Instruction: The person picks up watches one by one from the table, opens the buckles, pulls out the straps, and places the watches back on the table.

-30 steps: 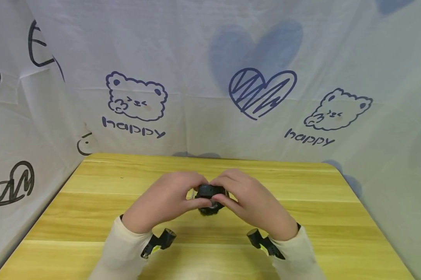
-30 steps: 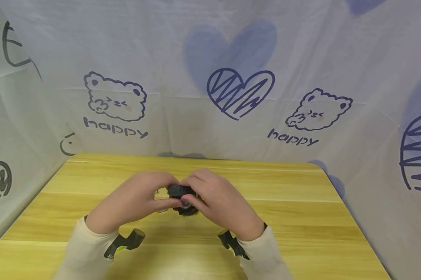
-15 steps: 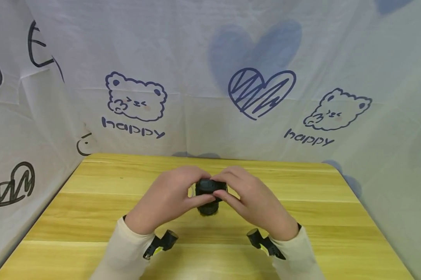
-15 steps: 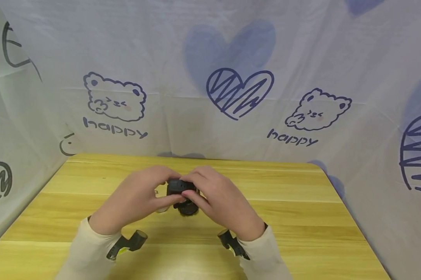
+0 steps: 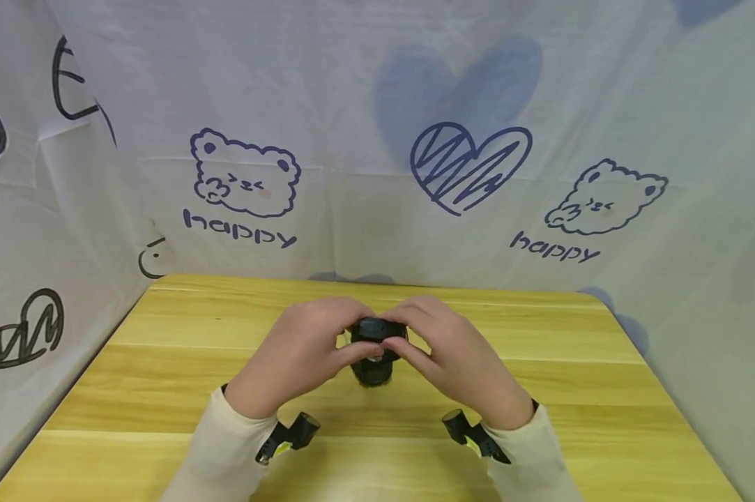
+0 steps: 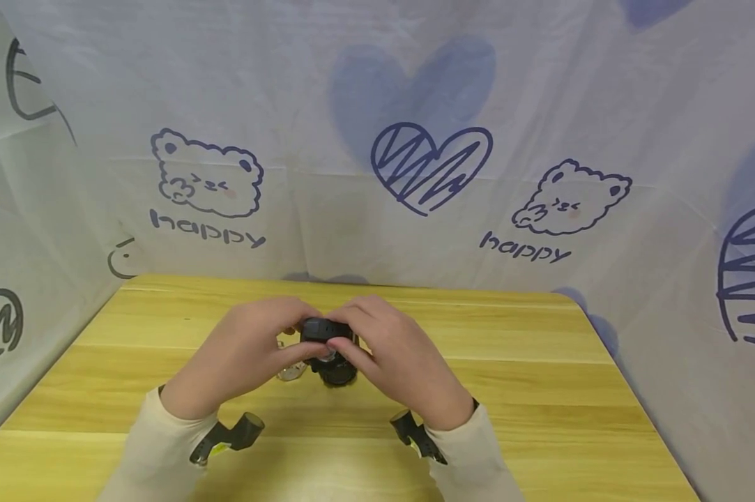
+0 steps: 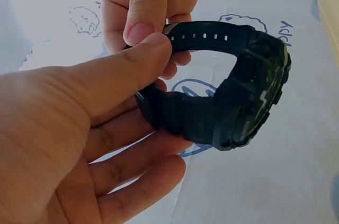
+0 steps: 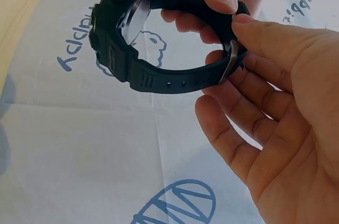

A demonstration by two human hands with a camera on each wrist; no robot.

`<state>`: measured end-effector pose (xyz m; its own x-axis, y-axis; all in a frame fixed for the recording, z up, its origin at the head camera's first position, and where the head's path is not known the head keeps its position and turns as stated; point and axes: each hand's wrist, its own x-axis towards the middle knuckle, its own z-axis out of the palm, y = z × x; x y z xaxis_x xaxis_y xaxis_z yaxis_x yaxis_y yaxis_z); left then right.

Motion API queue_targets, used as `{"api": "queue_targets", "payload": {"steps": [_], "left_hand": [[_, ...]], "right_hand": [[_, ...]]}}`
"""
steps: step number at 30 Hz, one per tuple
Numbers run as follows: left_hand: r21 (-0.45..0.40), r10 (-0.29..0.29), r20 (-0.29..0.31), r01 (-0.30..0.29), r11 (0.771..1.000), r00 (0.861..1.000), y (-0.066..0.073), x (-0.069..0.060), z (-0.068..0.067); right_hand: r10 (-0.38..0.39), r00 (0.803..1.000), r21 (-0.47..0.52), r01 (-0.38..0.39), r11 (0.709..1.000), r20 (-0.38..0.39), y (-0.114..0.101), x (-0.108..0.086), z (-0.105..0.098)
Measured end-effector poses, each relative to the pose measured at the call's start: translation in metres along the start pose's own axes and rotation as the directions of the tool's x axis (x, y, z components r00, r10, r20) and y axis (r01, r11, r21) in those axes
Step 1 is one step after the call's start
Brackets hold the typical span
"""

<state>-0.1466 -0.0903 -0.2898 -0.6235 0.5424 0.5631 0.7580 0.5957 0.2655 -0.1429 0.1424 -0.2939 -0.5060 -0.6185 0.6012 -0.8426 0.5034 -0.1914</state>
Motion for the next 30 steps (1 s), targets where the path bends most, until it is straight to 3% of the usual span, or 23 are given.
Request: {"api": "queue_targets", "payload": {"steps": [8, 15, 21, 30], "left_hand": [[-0.013, -0.012, -0.010, 0.012, 1.000, 1.000, -0.0014, 0.0002, 0.0000], [-0.002, 0.013, -0.044, -0.014, 1.000, 0.999, -0.0029, 0.0012, 0.0008], [-0.033, 0.022, -0.072, -0.024, 0.999, 0.997, -0.0043, 0.0006, 0.0026], [-0.072, 0.029, -0.087, -0.035, 0.997, 0.996, -0.0045, 0.0003, 0.0011]], "right_hand": [[0.019, 1.000, 0.043, -0.019, 0.999, -0.011, 0.0016, 0.0002, 0.0011], [0.097, 0.995, 0.116, -0.096, 0.989, -0.003, 0.0014, -0.0005, 0.0005], [0.142, 0.989, 0.096, -0.138, 0.986, -0.038, 0.0024, -0.0022, -0.0002], [0.208, 0.977, 0.224, -0.194, 0.955, -0.041, 0.0049, -0.0044, -0.0074]]}}
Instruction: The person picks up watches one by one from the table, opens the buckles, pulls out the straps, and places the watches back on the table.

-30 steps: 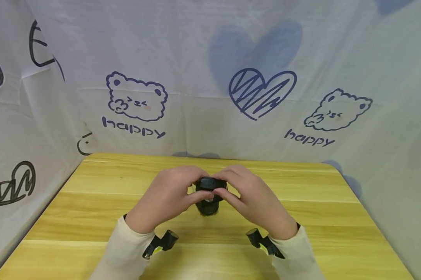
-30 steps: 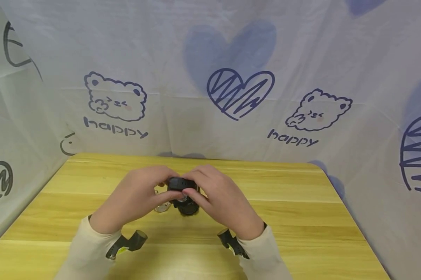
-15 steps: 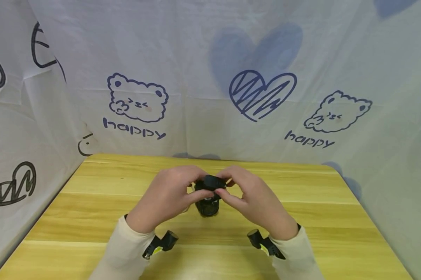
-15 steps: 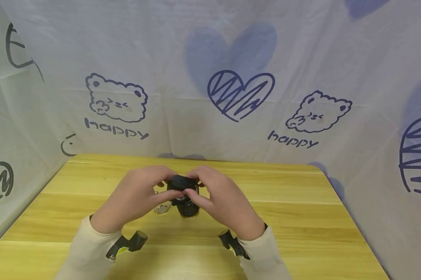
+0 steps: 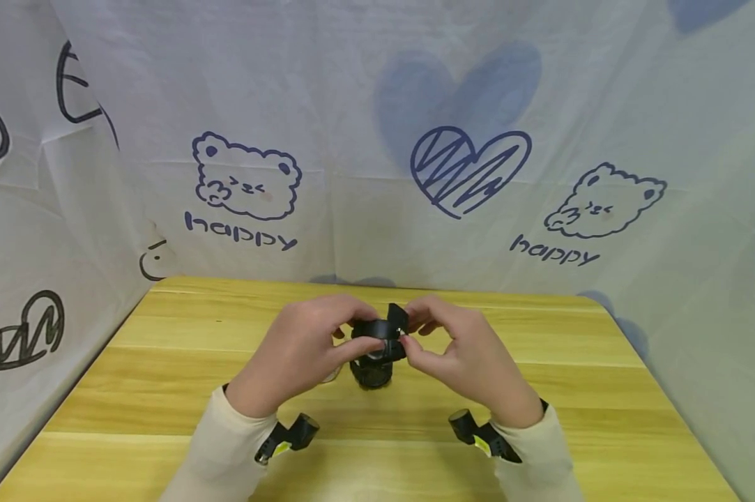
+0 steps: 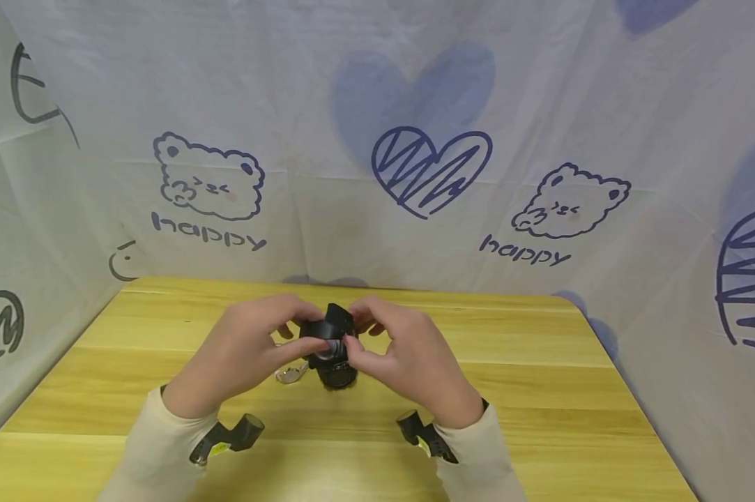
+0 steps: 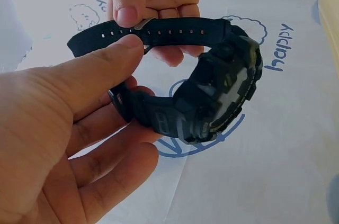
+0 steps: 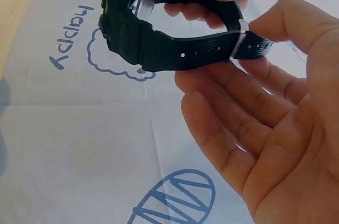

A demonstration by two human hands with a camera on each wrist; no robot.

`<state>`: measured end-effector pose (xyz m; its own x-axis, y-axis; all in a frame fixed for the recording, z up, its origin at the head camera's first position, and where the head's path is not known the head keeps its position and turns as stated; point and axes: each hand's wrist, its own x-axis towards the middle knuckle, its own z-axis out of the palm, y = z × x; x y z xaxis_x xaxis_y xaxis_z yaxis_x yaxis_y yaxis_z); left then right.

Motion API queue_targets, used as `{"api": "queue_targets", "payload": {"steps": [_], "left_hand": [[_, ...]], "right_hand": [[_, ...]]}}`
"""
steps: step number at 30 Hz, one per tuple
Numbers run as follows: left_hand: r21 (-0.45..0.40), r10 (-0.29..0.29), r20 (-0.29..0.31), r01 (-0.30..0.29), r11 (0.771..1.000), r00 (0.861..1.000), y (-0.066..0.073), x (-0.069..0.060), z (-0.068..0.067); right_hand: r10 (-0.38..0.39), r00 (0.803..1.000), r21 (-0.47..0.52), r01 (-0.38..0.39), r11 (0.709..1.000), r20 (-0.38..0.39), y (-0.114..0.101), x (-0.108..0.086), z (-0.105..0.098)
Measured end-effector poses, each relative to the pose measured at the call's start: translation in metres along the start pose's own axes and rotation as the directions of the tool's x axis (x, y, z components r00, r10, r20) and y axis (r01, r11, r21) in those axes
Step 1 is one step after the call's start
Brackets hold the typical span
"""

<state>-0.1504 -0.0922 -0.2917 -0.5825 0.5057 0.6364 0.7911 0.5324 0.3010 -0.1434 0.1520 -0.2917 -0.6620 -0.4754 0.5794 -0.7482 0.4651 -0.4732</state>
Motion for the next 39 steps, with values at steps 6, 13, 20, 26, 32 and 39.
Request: {"api": "queue_targets", "payload": {"steps": [6, 13, 20, 26, 32, 39], "left_hand": [[-0.048, -0.039, 0.003, 0.039, 0.998, 0.999, 0.0010, -0.0004, -0.0016], [-0.107, -0.114, 0.082, 0.122, 0.987, 0.990, 0.0019, 0.0000, -0.0050], [-0.050, -0.067, 0.136, 0.075, 0.996, 0.988, 0.0000, 0.0005, -0.0014], [-0.029, 0.041, 0.108, -0.038, 0.999, 0.993, -0.0009, 0.0005, 0.0031], [0.004, 0.036, 0.111, -0.037, 0.999, 0.993, 0.0008, 0.0014, 0.0037], [0.010, -0.001, 0.056, 0.000, 1.000, 0.998, 0.0028, 0.0019, 0.0041]], "right_hand": [[-0.002, 1.000, 0.058, 0.001, 0.998, 0.015, -0.0009, 0.0006, -0.0023], [-0.057, 0.997, 0.060, 0.054, 0.997, 0.061, -0.0009, -0.0006, -0.0028], [-0.127, 0.987, 0.004, 0.128, 0.992, 0.098, -0.0015, -0.0005, -0.0011], [-0.128, 0.983, 0.009, 0.128, 0.992, 0.134, -0.0042, 0.0014, 0.0028], [-0.082, 0.987, 0.016, 0.081, 0.997, 0.138, -0.0046, 0.0016, 0.0033], [-0.023, 0.995, 0.050, 0.018, 0.999, 0.100, -0.0018, 0.0022, 0.0065]]}}
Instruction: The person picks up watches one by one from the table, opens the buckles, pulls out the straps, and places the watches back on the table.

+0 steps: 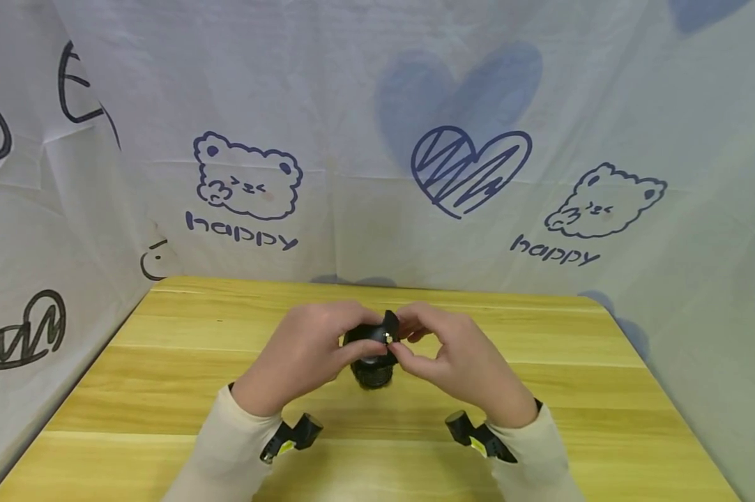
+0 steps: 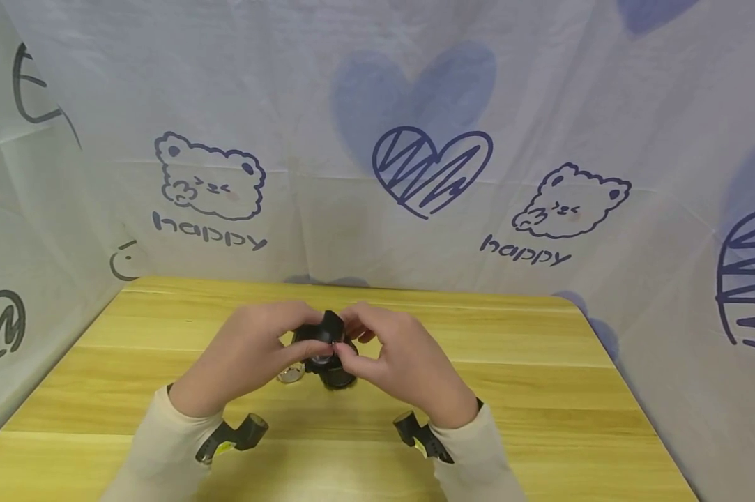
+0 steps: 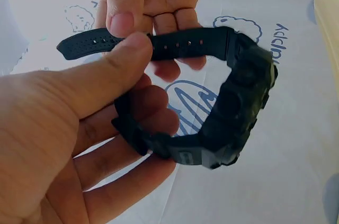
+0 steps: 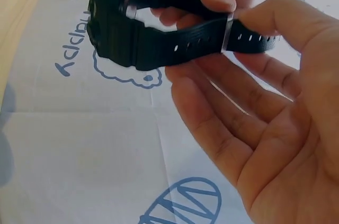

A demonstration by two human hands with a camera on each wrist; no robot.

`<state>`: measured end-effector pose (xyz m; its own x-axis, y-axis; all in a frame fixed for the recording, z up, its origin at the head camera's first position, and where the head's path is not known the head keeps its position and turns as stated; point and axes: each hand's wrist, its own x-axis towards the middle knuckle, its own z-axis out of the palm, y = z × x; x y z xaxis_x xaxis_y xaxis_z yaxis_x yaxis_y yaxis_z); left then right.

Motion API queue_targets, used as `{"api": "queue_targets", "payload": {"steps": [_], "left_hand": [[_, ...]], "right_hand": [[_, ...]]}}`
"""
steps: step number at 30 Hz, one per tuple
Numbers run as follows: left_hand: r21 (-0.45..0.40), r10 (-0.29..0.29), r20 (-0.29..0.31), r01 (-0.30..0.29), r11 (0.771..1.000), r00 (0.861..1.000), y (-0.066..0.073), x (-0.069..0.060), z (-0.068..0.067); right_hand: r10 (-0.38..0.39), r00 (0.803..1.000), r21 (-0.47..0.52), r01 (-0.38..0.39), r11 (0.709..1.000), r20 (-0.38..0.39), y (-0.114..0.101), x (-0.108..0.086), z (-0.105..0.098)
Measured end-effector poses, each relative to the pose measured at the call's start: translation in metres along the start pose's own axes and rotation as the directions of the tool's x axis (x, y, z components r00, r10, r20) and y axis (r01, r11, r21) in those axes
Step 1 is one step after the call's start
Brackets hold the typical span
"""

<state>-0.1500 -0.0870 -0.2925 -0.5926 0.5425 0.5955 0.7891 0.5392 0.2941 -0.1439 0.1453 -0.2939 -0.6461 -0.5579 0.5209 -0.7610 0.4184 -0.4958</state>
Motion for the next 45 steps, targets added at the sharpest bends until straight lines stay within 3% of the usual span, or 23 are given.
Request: {"api": "queue_targets", "payload": {"steps": [7, 15, 23, 29, 35, 45], "left_hand": [[-0.020, -0.010, -0.059, 0.009, 1.000, 0.998, -0.0023, -0.0014, 0.0011], [-0.109, -0.062, -0.077, 0.053, 0.993, 0.995, -0.0014, -0.0016, -0.0029], [-0.047, -0.068, 0.007, 0.068, 0.997, 0.998, -0.0021, -0.0023, -0.0042], [-0.037, -0.019, -0.029, 0.017, 0.999, 0.999, -0.0030, -0.0021, -0.0035], [-0.009, -0.003, -0.046, 0.002, 1.000, 0.999, -0.0014, -0.0010, -0.0007], [-0.039, -0.072, 0.015, 0.073, 0.997, 0.997, 0.0018, 0.0002, 0.0003]], "right_hand": [[0.083, 0.996, 0.119, -0.079, 0.990, -0.028, -0.0016, -0.0014, 0.0000], [0.096, 0.993, 0.180, -0.083, 0.980, -0.065, -0.0033, -0.0012, -0.0019], [-0.033, 0.999, 0.003, 0.033, 0.999, -0.024, -0.0006, -0.0007, -0.0005], [-0.039, 0.999, -0.121, 0.040, 0.992, 0.014, -0.0021, 0.0004, 0.0007], [-0.034, 0.998, -0.165, 0.041, 0.985, 0.046, -0.0034, 0.0005, 0.0031], [-0.012, 0.998, -0.178, 0.024, 0.984, 0.065, -0.0059, 0.0018, 0.0060]]}}
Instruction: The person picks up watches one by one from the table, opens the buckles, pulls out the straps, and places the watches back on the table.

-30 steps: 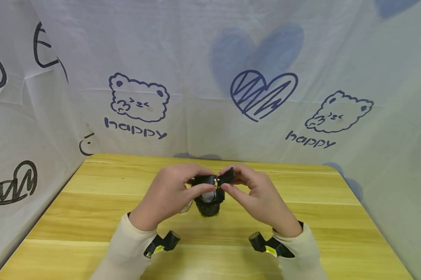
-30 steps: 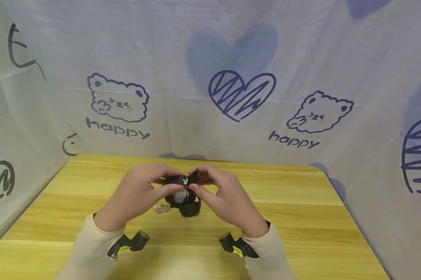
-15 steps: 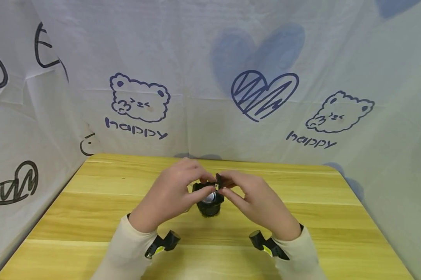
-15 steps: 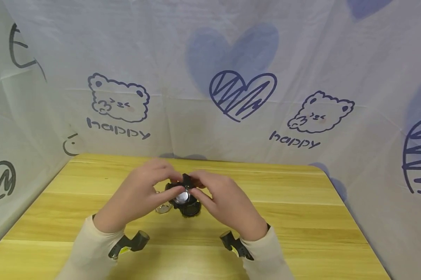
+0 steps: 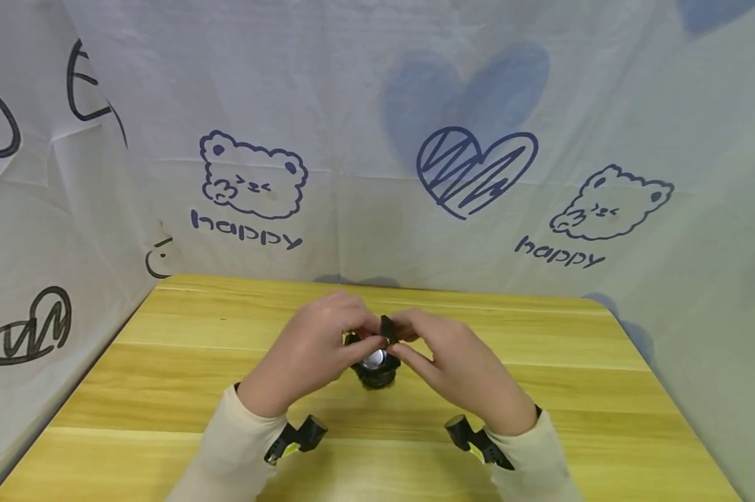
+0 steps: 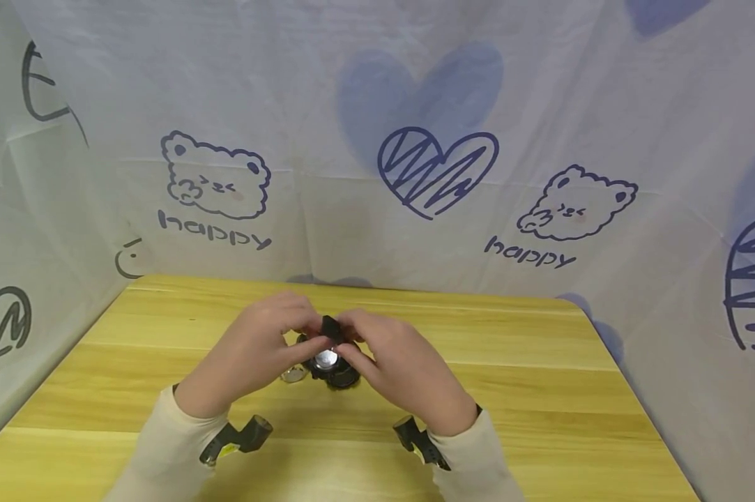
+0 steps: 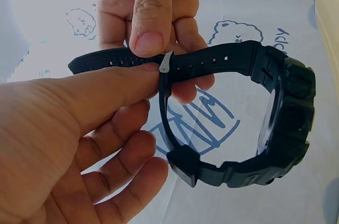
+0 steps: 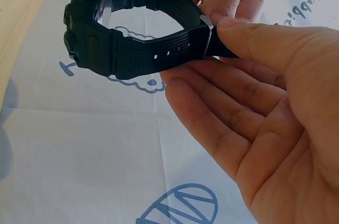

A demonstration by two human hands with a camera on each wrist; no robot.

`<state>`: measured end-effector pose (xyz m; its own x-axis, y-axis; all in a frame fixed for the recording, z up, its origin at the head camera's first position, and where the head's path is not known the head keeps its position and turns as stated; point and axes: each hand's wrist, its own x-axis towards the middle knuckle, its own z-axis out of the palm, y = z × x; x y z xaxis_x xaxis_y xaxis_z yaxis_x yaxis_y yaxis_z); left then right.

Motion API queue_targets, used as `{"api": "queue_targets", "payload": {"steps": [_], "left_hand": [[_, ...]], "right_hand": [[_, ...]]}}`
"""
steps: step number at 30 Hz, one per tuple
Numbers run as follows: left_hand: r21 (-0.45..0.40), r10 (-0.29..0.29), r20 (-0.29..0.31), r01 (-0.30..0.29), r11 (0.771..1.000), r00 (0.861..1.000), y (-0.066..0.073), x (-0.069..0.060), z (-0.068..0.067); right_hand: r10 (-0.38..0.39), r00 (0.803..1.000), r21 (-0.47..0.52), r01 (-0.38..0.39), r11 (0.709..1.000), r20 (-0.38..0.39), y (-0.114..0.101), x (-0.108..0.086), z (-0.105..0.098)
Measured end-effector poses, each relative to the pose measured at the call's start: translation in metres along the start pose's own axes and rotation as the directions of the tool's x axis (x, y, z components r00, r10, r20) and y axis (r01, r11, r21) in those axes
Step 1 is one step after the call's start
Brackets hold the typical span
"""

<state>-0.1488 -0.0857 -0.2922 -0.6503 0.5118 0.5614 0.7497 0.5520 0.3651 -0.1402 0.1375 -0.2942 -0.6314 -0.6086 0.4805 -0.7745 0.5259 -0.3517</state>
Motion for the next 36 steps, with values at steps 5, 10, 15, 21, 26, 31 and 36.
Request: {"api": "queue_targets", "payload": {"steps": [5, 10, 15, 21, 26, 31, 36], "left_hand": [[0.022, 0.020, 0.009, -0.020, 1.000, 1.000, -0.0005, 0.0008, 0.0011], [0.034, 0.041, -0.012, -0.040, 0.999, 0.999, 0.0004, 0.0004, 0.0015], [0.044, 0.052, -0.033, -0.051, 0.998, 0.998, -0.0012, -0.0002, 0.0027], [0.042, 0.075, -0.086, -0.071, 0.997, 0.993, -0.0043, -0.0010, 0.0008], [0.007, 0.054, -0.100, -0.053, 0.999, 0.994, -0.0060, -0.0010, -0.0025], [-0.055, 0.001, -0.050, -0.004, 0.998, 0.999, -0.0053, -0.0011, -0.0031], [-0.032, 0.012, -0.004, -0.012, 0.999, 1.000, -0.0042, -0.0016, -0.0026]], "right_hand": [[0.011, 1.000, -0.011, -0.011, 1.000, -0.002, -0.0003, -0.0001, 0.0010], [0.028, 1.000, 0.000, -0.028, 1.000, 0.007, -0.0012, 0.0003, 0.0013], [0.036, 0.999, -0.005, -0.036, 0.999, 0.007, -0.0015, -0.0003, 0.0008], [0.009, 1.000, -0.021, -0.010, 1.000, -0.030, -0.0005, -0.0013, -0.0007], [-0.025, 0.997, -0.001, 0.025, 1.000, -0.075, 0.0016, -0.0013, -0.0010], [-0.038, 0.993, 0.016, 0.040, 0.999, -0.108, 0.0030, -0.0024, -0.0018], [-0.028, 0.994, -0.008, 0.027, 1.000, -0.103, 0.0046, -0.0028, -0.0024]]}}
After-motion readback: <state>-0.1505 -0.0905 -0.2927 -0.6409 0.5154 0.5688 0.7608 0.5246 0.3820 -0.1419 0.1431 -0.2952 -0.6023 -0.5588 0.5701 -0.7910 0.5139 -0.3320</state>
